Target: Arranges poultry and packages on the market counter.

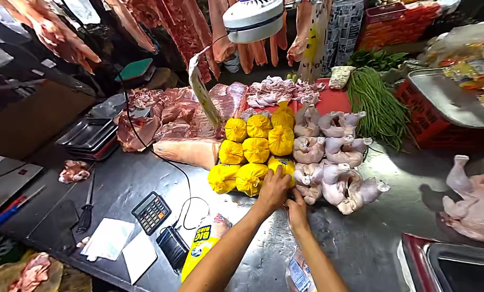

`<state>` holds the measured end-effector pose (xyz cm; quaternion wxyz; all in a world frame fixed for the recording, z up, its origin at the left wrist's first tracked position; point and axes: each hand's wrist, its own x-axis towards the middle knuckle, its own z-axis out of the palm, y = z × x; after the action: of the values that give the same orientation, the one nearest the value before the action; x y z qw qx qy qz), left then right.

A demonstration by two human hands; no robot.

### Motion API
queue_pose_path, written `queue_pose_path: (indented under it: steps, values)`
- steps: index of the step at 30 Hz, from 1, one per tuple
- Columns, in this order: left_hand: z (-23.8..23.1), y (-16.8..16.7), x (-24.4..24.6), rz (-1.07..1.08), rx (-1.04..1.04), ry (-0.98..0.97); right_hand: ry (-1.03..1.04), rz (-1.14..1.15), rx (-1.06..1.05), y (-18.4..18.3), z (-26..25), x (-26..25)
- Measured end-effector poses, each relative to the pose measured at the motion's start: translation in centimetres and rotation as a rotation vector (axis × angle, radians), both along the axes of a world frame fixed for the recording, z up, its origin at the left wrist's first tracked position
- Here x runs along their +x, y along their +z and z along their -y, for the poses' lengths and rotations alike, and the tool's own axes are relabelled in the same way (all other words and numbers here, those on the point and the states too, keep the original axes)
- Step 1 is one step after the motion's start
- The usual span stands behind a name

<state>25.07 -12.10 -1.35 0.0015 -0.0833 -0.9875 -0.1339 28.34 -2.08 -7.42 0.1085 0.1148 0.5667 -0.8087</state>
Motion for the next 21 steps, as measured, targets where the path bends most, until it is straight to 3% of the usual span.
queue_pose_path:
  steps: [5, 7, 9, 11, 13, 15, 16, 18, 21]
  values:
    - [2.8, 2.8, -1.9, 0.076, 0.067, -0.149, 0.147, -0.105, 0.136, 3.5, 0.1, 0.4]
    - [3.3, 3.3, -0.5, 0.015, 0.085, -0.233, 0.286, -0.152, 0.377, 3.5, -1.4, -0.4]
    - [3.6, 3.5, 3.3, -0.238, 0.203, -0.224, 0.452, -0.202, 0.688, 3.9, -3.4, -0.7]
    - [5.0, 3.6, 7.6, -0.528, 0.376, 0.034, 0.473, -0.323, 0.877, 4.8, -4.5, 0.0]
    - [8.3, 3.3, 9.8, -0.634, 0.532, 0.512, 0.385, -0.575, 0.927, 5.0, -4.1, 0.7]
    - [12.7, 1.8, 9.8, -0.419, 0.800, 0.920, 0.413, -0.829, 0.926, 5.5, -2.4, 0.1]
    - [14.9, 0.5, 9.3, -0.282, 0.990, 1.008, 0.499, -0.907, 0.959, 6.1, -1.3, -0.8]
    - [17.8, -2.1, 7.8, -0.121, 1.245, 0.957, 0.764, -0.921, 1.121, 7.8, 1.6, -3.6]
    - [18.8, -4.3, 7.0, -0.046, 1.192, 0.769, 1.031, -0.830, 1.275, 8.2, 5.1, -7.2]
